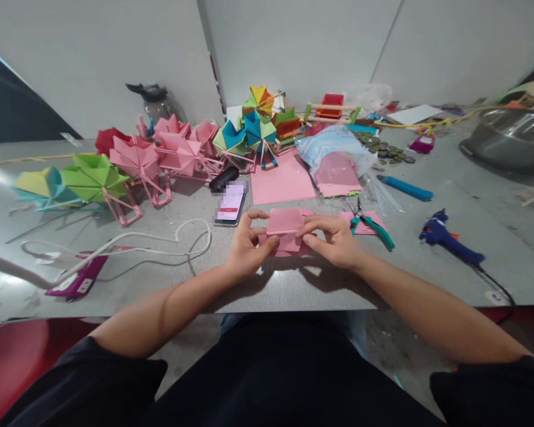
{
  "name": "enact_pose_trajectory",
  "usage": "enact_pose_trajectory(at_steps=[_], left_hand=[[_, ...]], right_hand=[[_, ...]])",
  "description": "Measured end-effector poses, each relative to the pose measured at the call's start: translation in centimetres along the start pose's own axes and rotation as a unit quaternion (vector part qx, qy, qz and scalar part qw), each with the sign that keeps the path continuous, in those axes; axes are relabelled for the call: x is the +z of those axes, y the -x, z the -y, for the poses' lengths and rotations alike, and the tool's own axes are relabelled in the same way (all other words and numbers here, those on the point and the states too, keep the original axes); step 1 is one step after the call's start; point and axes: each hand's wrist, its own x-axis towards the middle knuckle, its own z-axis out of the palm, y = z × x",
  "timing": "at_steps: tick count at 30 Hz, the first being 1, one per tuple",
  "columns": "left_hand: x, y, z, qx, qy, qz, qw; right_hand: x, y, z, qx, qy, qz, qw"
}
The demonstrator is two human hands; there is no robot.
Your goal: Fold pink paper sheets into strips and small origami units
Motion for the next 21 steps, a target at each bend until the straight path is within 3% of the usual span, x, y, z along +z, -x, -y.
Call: enact_pose_trajectory(at_steps=[4,8,16,21], left_hand=[[0.1,0.3,0.1,0.016,-0.032,0.001,0.999],[0.3,0.5,0.4,0.018,-0.043,0.011,0.999],[0.3,-0.4,0.2,-0.030,-0.118,-0.018,0.992],[0.4,-0.6,0.0,-0.061,-0.089,-0.024,0.994]], right_hand=[[1.0,0.0,-0.7,0.099,-0.075,-0.062,0.990],[1.7,-0.2,-1.6,0.166,-0.099,-0.009,0.981],[1.6,0.1,-1.4,0.152,-0.012,-0.045,0.987],[1.8,0.1,-1.3,0.154,-0.019,-0.045,0.987]])
